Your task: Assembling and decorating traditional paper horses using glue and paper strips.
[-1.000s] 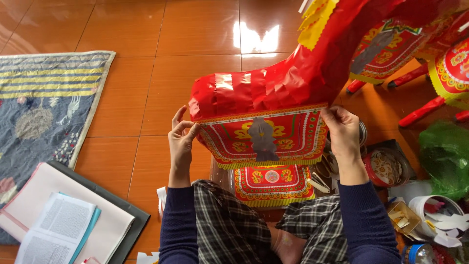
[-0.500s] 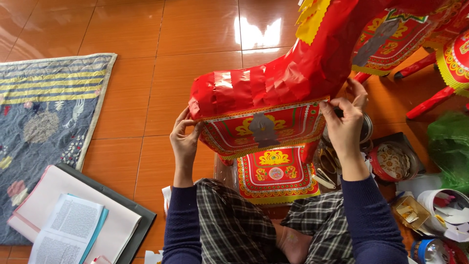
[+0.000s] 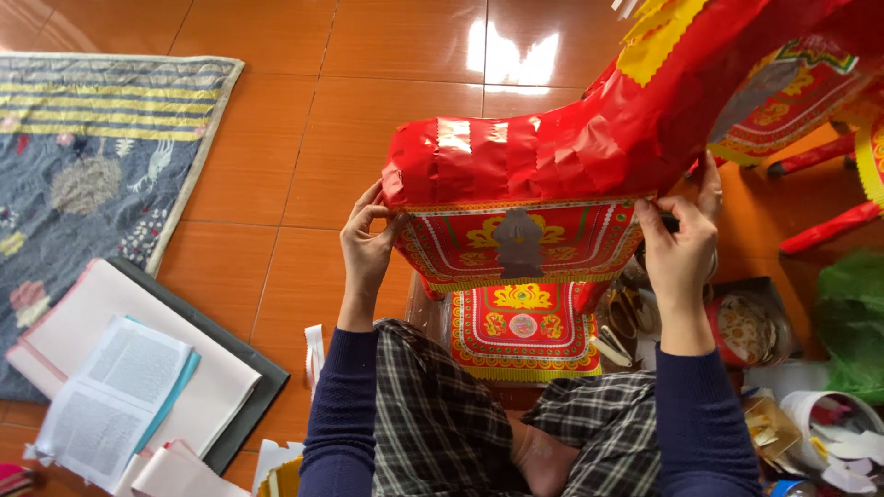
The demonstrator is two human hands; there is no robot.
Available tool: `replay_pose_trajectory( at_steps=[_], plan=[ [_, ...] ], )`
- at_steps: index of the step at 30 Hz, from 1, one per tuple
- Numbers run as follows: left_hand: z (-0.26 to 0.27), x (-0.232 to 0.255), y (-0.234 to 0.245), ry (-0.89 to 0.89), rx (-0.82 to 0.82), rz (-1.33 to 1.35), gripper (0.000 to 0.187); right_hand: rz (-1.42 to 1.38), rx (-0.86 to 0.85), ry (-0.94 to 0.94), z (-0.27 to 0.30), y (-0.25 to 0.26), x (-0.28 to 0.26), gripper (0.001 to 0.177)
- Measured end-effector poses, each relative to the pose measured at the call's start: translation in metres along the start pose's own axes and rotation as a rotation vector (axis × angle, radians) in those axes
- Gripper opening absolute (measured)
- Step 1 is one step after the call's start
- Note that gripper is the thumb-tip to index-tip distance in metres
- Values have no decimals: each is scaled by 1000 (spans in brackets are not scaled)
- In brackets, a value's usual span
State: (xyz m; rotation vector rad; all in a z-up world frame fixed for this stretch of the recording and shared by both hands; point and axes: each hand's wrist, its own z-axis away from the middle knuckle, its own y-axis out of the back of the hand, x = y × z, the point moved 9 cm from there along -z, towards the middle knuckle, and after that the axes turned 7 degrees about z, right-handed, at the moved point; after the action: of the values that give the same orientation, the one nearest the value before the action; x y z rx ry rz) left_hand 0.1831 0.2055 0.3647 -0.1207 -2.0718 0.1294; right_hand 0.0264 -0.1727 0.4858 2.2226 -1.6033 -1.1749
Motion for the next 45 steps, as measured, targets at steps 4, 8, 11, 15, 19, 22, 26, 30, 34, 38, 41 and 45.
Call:
replay_pose_trajectory(
  at_steps=[4,8,11,15,19,22,26,30,34,38,41,45],
  plan=[
    [0,7,0,-47,-7,-48,14,37,-2,-67,0,2,-1,25],
    [2,25,-9,-39,12,-63,22,36,5,-42,-2,3,-11,26],
    [3,42,-21,-122,30,-253,42,35,12,-18,-5,5,-21,27],
    [10,75,-96,-526,-54,-509,49,18,-25,-62,1,-6,2,23],
    [-2,79,-189,-608,-200,-672,72,4,1,-53,7,-13,21,21],
    [-12,54,-212,-649,-134,-836,72,-55,15,-17,9,-11,24,24],
    [-12,36,-217,-622,-132,-925,66,-65,40,32,3,0,1,19],
    [-13,39,-217,-590,-165,-949,63,-34,70,-8,-11,18,-30,21],
    [-13,39,-217,-573,-179,-957,64,-77,49,-44,-20,22,-32,21],
    [-12,38,-216,-583,-191,-966,63,-107,33,-67,-24,23,-31,21],
    [-12,45,-218,-564,-224,-956,62,-133,6,-77,-21,16,-14,22],
    [-14,46,-218,-536,-230,-945,65,-255,26,6,-17,2,12,18]
  ],
)
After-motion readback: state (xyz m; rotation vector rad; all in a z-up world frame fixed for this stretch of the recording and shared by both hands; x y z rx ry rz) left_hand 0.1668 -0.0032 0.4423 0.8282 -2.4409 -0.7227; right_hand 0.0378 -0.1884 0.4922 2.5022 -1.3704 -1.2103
